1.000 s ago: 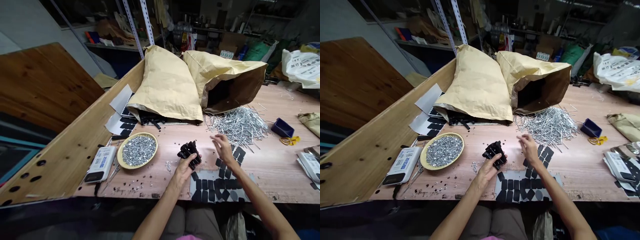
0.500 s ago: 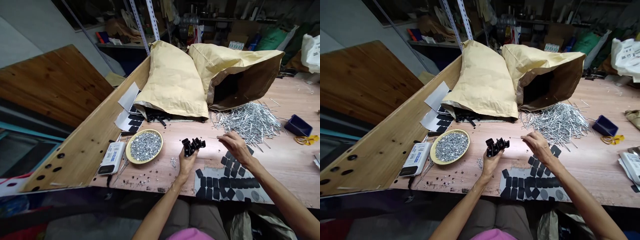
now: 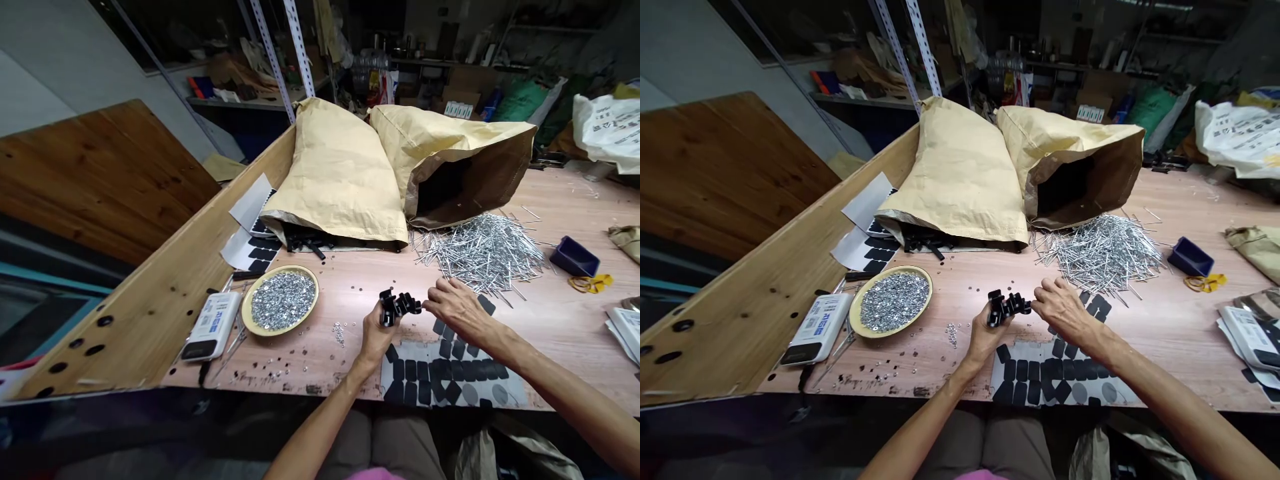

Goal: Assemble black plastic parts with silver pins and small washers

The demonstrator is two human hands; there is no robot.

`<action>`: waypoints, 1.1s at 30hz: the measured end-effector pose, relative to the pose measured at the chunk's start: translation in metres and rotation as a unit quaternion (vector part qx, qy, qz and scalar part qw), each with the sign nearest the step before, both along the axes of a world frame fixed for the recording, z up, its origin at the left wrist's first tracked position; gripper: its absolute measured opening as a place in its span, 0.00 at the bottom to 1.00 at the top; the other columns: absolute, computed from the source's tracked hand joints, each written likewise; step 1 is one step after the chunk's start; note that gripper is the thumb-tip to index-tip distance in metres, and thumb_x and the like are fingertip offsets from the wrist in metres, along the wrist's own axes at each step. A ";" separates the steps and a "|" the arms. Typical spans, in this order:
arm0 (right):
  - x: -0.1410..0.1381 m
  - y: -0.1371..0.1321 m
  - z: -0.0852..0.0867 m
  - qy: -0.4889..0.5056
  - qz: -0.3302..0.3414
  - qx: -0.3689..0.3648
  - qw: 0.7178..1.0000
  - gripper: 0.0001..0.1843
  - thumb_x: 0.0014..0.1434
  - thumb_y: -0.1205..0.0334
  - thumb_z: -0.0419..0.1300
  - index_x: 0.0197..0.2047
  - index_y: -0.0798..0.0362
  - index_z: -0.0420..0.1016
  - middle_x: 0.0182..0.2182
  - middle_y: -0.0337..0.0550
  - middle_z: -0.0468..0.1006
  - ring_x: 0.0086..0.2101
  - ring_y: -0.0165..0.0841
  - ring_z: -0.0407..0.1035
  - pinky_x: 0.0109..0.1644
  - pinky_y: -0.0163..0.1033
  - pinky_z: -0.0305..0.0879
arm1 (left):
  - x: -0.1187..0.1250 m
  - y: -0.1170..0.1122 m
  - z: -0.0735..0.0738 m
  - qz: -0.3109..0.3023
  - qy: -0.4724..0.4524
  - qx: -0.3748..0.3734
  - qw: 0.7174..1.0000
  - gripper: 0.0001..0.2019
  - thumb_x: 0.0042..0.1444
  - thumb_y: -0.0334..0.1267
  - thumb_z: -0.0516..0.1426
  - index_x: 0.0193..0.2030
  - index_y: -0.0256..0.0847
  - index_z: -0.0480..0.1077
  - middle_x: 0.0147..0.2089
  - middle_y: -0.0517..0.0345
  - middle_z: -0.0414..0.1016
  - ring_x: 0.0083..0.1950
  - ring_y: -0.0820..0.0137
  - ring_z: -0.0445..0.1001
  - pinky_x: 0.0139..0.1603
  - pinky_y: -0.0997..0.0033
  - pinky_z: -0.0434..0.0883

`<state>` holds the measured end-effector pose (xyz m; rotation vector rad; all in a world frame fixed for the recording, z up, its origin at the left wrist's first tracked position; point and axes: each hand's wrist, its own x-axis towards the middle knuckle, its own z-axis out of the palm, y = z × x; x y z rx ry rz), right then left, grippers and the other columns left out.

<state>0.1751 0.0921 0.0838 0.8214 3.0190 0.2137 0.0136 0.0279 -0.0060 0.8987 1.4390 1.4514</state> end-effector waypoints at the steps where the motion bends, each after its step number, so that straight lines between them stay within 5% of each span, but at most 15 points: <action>1: 0.001 0.002 -0.001 0.006 -0.008 -0.027 1.000 0.08 0.56 0.73 0.59 0.29 0.52 0.74 0.27 0.45 0.74 0.33 0.35 0.65 0.34 0.40 0.58 | 0.001 0.001 -0.001 -0.014 -0.009 -0.003 1.000 0.09 0.38 0.31 0.65 0.29 0.42 0.73 0.26 0.62 0.75 0.30 0.69 0.71 0.32 0.76 0.66; 4: 0.008 0.019 -0.006 0.081 -0.051 -0.172 0.980 0.04 0.59 0.63 0.59 0.33 0.52 0.73 0.30 0.44 0.75 0.30 0.33 0.67 0.30 0.38 0.62 | 0.002 0.007 0.000 -0.021 -0.068 -0.026 0.997 0.10 0.35 0.31 0.67 0.28 0.41 0.75 0.25 0.61 0.76 0.30 0.68 0.73 0.33 0.74 0.67; 7: 0.022 0.053 -0.013 0.192 -0.114 -0.262 0.939 0.19 0.59 0.52 0.56 0.51 0.52 0.68 0.40 0.46 0.75 0.32 0.34 0.70 0.31 0.41 0.68 | 0.001 0.019 0.001 0.000 -0.146 -0.052 0.988 0.11 0.35 0.33 0.67 0.30 0.38 0.77 0.31 0.56 0.79 0.36 0.65 0.76 0.39 0.70 0.70; 10: 0.026 0.091 -0.029 0.196 -0.160 -0.173 0.952 0.16 0.61 0.56 0.55 0.51 0.50 0.70 0.42 0.48 0.74 0.38 0.37 0.70 0.39 0.44 0.69 | 0.002 0.034 0.000 0.003 -0.186 -0.056 0.981 0.12 0.36 0.34 0.67 0.32 0.37 0.78 0.35 0.53 0.80 0.39 0.63 0.77 0.45 0.66 0.71; 12: 0.017 0.109 -0.045 0.114 -0.171 -0.094 0.974 0.10 0.61 0.63 0.55 0.44 0.51 0.75 0.41 0.49 0.75 0.40 0.39 0.69 0.40 0.45 0.67 | 0.005 0.041 0.001 0.015 -0.197 -0.050 0.979 0.12 0.35 0.32 0.68 0.31 0.38 0.77 0.36 0.53 0.80 0.40 0.62 0.77 0.48 0.64 0.70; 16: -0.011 0.126 -0.076 -0.045 -0.145 0.002 0.988 0.14 0.60 0.74 0.51 0.36 0.56 0.78 0.38 0.54 0.76 0.40 0.42 0.67 0.40 0.45 0.62 | 0.014 0.046 0.005 0.031 -0.219 -0.030 0.975 0.13 0.34 0.27 0.68 0.30 0.42 0.75 0.33 0.58 0.80 0.39 0.63 0.77 0.49 0.60 0.71; 20: -0.021 0.136 -0.089 -0.058 -0.102 0.009 0.993 0.16 0.58 0.78 0.49 0.33 0.57 0.77 0.36 0.54 0.77 0.41 0.41 0.65 0.44 0.45 0.60 | 0.009 0.044 0.006 0.018 -0.227 -0.030 0.973 0.14 0.34 0.27 0.68 0.31 0.41 0.76 0.35 0.56 0.80 0.41 0.62 0.77 0.50 0.59 0.70; 23: -0.014 0.140 -0.087 0.059 -0.128 -0.020 0.990 0.13 0.61 0.71 0.50 0.33 0.55 0.75 0.33 0.52 0.77 0.37 0.40 0.67 0.41 0.45 0.62 | -0.001 0.044 0.004 0.003 -0.228 -0.052 0.972 0.11 0.37 0.33 0.68 0.31 0.37 0.77 0.36 0.52 0.81 0.43 0.61 0.77 0.50 0.61 0.70; 25: -0.010 0.135 -0.080 0.220 -0.179 -0.033 0.959 0.11 0.62 0.66 0.50 0.35 0.53 0.73 0.33 0.49 0.77 0.36 0.39 0.68 0.41 0.45 0.64 | -0.005 0.044 0.001 -0.006 -0.207 -0.056 0.977 0.11 0.38 0.33 0.67 0.32 0.37 0.78 0.36 0.52 0.81 0.42 0.61 0.77 0.48 0.64 0.71; 28: -0.010 0.110 -0.059 0.465 -0.237 -0.094 0.848 0.09 0.60 0.58 0.56 0.43 0.51 0.69 0.33 0.43 0.77 0.33 0.36 0.72 0.39 0.45 0.70 | -0.006 0.044 -0.005 -0.020 -0.168 -0.048 0.984 0.13 0.37 0.33 0.67 0.33 0.38 0.78 0.37 0.53 0.81 0.42 0.62 0.77 0.48 0.64 0.71; 30: -0.014 0.087 -0.043 0.555 -0.236 -0.174 0.779 0.15 0.56 0.55 0.61 0.46 0.50 0.67 0.31 0.40 0.77 0.30 0.33 0.74 0.36 0.44 0.73 | -0.004 0.043 -0.010 -0.030 -0.156 -0.039 0.986 0.13 0.36 0.33 0.67 0.33 0.38 0.77 0.36 0.52 0.81 0.40 0.62 0.77 0.48 0.62 0.71; 33: -0.021 0.056 -0.026 0.599 -0.211 -0.264 0.726 0.14 0.53 0.54 0.64 0.39 0.51 0.68 0.29 0.38 0.78 0.28 0.32 0.75 0.36 0.43 0.76 | -0.001 0.041 -0.013 -0.045 -0.142 -0.023 0.989 0.14 0.37 0.33 0.67 0.35 0.37 0.76 0.35 0.52 0.80 0.38 0.63 0.76 0.46 0.62 0.71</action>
